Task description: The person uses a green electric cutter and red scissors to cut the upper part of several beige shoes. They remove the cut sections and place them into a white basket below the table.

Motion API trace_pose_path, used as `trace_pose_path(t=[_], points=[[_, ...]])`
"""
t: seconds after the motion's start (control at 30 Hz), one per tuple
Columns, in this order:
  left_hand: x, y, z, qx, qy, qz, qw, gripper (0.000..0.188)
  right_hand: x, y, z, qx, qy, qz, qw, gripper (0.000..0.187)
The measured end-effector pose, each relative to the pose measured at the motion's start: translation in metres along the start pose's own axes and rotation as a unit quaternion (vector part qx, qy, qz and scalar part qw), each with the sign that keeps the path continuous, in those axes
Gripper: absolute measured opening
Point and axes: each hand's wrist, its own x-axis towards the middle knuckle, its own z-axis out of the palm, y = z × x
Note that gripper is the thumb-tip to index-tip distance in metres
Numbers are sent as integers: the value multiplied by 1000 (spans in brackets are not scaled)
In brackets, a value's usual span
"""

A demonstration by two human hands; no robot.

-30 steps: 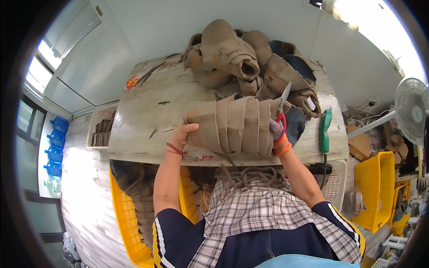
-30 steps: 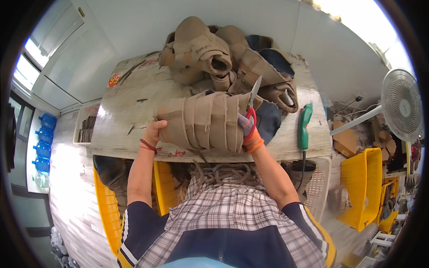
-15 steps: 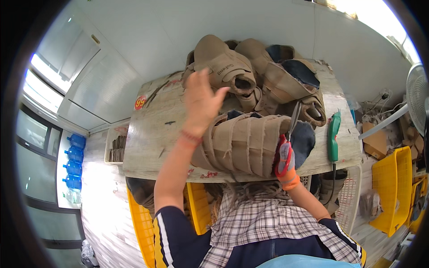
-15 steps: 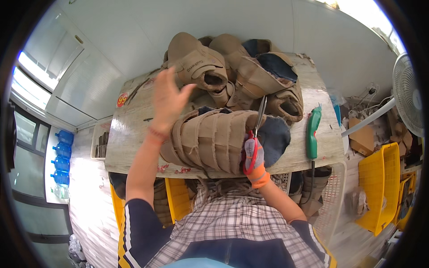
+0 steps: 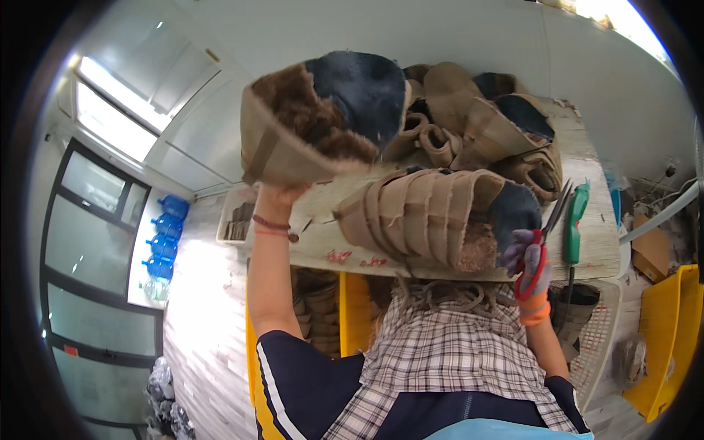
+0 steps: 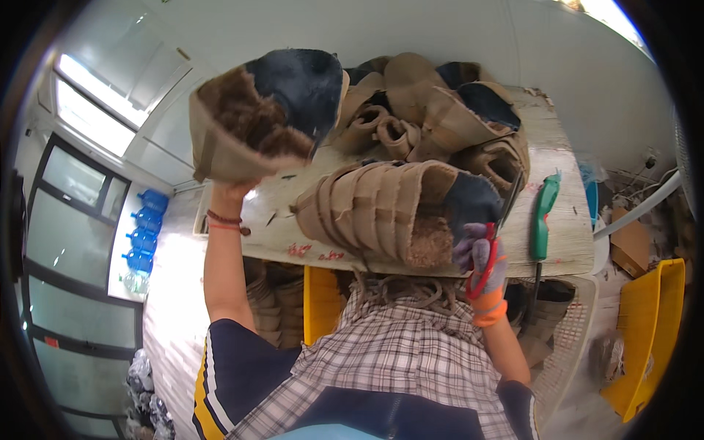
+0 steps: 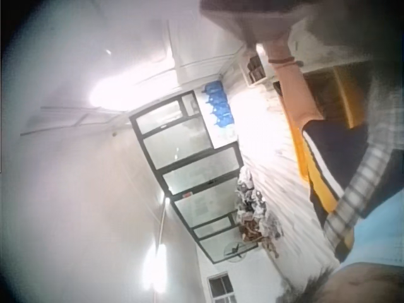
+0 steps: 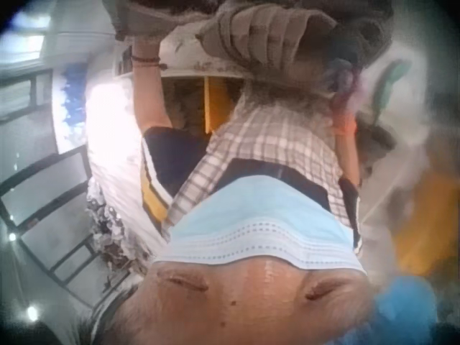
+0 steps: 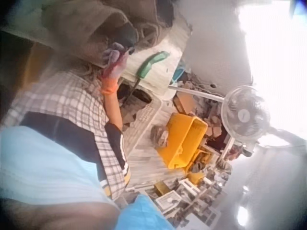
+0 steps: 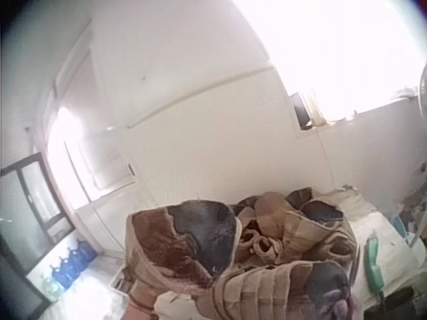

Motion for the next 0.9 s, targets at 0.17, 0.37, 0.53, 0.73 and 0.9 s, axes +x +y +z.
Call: trace_pose_path(t=[0.17, 0.37, 0.53, 0.73, 0.9], points=[[-123, -64, -67, 381, 4, 96, 920, 25, -8, -54, 29, -36, -64, 14, 997, 29], [-156, -164, -23, 187, 100, -102, 972, 53, -45, -101, 53, -43, -104, 30, 993, 34], [-169, -200, -20, 73, 21, -141, 987, 34, -59, -117, 59, -66, -100, 46, 992, 30], [-110, -212, 36, -303, -48, -263, 915, 54, -59, -78, 61, 0, -170, 121, 978, 29], [-81, -227, 35, -275, -72, -274, 919, 53, -58, -47, 60, -61, -199, 26, 978, 38]])
